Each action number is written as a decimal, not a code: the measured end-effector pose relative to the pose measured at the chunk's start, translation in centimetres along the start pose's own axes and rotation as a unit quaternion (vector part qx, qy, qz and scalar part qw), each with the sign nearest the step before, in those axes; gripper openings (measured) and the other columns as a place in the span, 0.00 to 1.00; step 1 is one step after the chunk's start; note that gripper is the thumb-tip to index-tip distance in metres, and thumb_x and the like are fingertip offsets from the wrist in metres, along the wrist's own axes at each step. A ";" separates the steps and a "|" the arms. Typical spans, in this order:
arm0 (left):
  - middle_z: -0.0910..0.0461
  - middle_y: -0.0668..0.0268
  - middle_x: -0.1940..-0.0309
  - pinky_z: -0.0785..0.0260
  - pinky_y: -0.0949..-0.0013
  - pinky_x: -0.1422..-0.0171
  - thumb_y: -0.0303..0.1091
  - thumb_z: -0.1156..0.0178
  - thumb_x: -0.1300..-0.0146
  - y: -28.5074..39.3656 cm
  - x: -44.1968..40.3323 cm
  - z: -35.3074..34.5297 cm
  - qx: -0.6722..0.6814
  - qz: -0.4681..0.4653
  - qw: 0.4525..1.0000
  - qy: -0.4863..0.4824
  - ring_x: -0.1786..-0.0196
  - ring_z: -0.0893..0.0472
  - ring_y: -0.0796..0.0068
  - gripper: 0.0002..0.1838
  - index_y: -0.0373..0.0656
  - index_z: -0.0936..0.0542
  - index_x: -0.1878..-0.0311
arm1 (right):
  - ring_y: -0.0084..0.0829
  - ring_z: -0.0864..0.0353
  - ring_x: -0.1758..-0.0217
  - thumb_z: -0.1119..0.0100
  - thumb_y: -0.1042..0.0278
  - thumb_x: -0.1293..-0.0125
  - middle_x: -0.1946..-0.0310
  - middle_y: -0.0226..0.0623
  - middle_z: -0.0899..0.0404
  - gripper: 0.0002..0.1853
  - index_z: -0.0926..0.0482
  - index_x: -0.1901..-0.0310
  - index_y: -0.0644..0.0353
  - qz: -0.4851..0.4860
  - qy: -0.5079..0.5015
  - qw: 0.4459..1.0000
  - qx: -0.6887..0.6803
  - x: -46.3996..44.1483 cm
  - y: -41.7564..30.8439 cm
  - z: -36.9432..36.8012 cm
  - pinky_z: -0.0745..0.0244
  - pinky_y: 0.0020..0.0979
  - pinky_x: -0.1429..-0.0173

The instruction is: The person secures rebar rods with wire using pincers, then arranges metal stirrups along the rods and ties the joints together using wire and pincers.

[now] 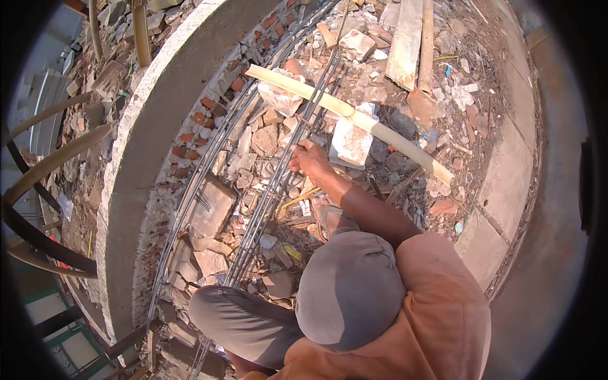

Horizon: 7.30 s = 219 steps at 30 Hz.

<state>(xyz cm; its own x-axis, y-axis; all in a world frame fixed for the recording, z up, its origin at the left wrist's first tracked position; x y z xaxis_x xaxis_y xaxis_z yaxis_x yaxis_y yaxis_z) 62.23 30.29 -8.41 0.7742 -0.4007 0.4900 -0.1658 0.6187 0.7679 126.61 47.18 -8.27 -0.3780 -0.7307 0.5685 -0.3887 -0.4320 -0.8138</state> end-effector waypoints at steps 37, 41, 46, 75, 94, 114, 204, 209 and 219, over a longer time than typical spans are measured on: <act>0.19 0.67 0.73 0.24 0.74 0.69 0.33 0.39 0.33 1.2 27.5 -51.7 -0.237 0.150 0.715 -0.641 0.74 0.20 0.78 0.08 0.37 0.18 0.60 | 0.47 0.15 0.70 0.52 0.62 0.27 0.68 0.59 0.20 0.20 0.29 0.57 0.79 -0.153 -0.052 0.985 0.059 -22.5 -6.5 19.4 0.15 0.35 0.72; 0.19 0.69 0.76 0.29 0.77 0.72 0.37 0.38 0.34 1.7 28.0 -52.2 -0.296 -0.006 0.693 -0.657 0.76 0.22 0.81 0.11 0.37 0.17 0.62 | 0.49 0.15 0.67 0.52 0.65 0.28 0.64 0.58 0.21 0.19 0.32 0.54 0.81 -0.116 -0.069 0.990 0.032 -21.1 -7.4 19.1 0.13 0.37 0.67; 0.22 0.67 0.79 0.35 0.74 0.72 0.34 0.42 0.33 4.9 30.7 -52.0 -0.416 -0.287 0.645 -0.574 0.75 0.27 0.82 0.11 0.36 0.17 0.63 | 0.41 0.15 0.68 0.49 0.66 0.29 0.66 0.49 0.20 0.14 0.26 0.54 0.71 -0.101 -0.070 0.992 0.000 -21.0 -7.4 18.9 0.15 0.35 0.65; 0.21 0.55 0.69 0.29 0.62 0.59 0.34 0.43 0.34 5.4 30.0 -52.2 -0.398 -0.351 0.605 -0.593 0.67 0.20 0.60 0.10 0.37 0.20 0.59 | 0.27 0.21 0.68 0.49 0.61 0.27 0.67 0.34 0.22 0.11 0.25 0.55 0.61 0.022 0.017 1.000 0.002 -16.5 -14.0 17.3 0.22 0.31 0.66; 0.18 0.50 0.62 0.27 0.59 0.51 0.40 0.39 0.36 8.5 29.7 -49.4 -0.331 -0.396 0.673 -0.530 0.58 0.18 0.53 0.15 0.40 0.19 0.52 | 0.29 0.22 0.67 0.41 0.64 0.33 0.71 0.31 0.25 0.08 0.27 0.66 0.56 0.025 -0.005 1.000 0.014 -19.2 -14.1 18.3 0.22 0.41 0.57; 0.19 0.62 0.77 0.28 0.69 0.68 0.41 0.42 0.33 7.9 31.9 -47.8 -0.380 -0.335 0.685 -0.523 0.73 0.19 0.74 0.15 0.36 0.19 0.63 | 0.26 0.19 0.70 0.42 0.69 0.33 0.65 0.40 0.18 0.13 0.23 0.51 0.66 0.164 0.044 0.934 0.314 -1.2 -5.3 8.2 0.25 0.27 0.67; 0.22 0.68 0.73 0.31 0.74 0.61 0.35 0.38 0.33 7.0 34.3 -52.6 -0.301 -0.261 0.696 -0.597 0.68 0.26 0.81 0.10 0.37 0.20 0.62 | 0.24 0.21 0.67 0.52 0.70 0.29 0.63 0.34 0.21 0.14 0.26 0.45 0.65 0.023 0.036 0.992 0.118 -16.4 -10.1 21.0 0.23 0.26 0.64; 0.21 0.68 0.70 0.31 0.74 0.58 0.34 0.38 0.33 6.6 33.5 -51.5 -0.301 -0.229 0.700 -0.606 0.65 0.25 0.80 0.09 0.36 0.20 0.61 | 0.42 0.20 0.64 0.49 0.71 0.33 0.64 0.49 0.20 0.13 0.27 0.49 0.67 0.151 0.049 0.908 0.388 -20.0 -9.7 20.5 0.27 0.38 0.57; 0.19 0.56 0.65 0.27 0.66 0.57 0.34 0.39 0.34 11.7 33.3 -47.9 -0.343 -0.355 0.665 -0.561 0.63 0.18 0.65 0.12 0.34 0.21 0.55 | 0.26 0.25 0.71 0.51 0.73 0.34 0.70 0.36 0.23 0.13 0.28 0.49 0.67 0.016 -0.007 0.957 0.290 -19.9 -9.4 20.1 0.29 0.31 0.67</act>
<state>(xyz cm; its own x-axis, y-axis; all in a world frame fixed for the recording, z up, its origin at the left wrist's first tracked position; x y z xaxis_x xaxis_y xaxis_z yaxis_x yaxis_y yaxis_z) 115.35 56.57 -2.92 -0.4973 -0.7706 0.3987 0.6131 0.0131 0.7899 154.64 55.20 -14.37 -0.3696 -0.7537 0.5434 0.1554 -0.6268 -0.7636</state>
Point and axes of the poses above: each hand's wrist, its own x-axis away from the middle knuckle, its own z-axis out of the back of the hand, y = z × x, the point moved 5 cm from there along -x, towards the middle knuckle
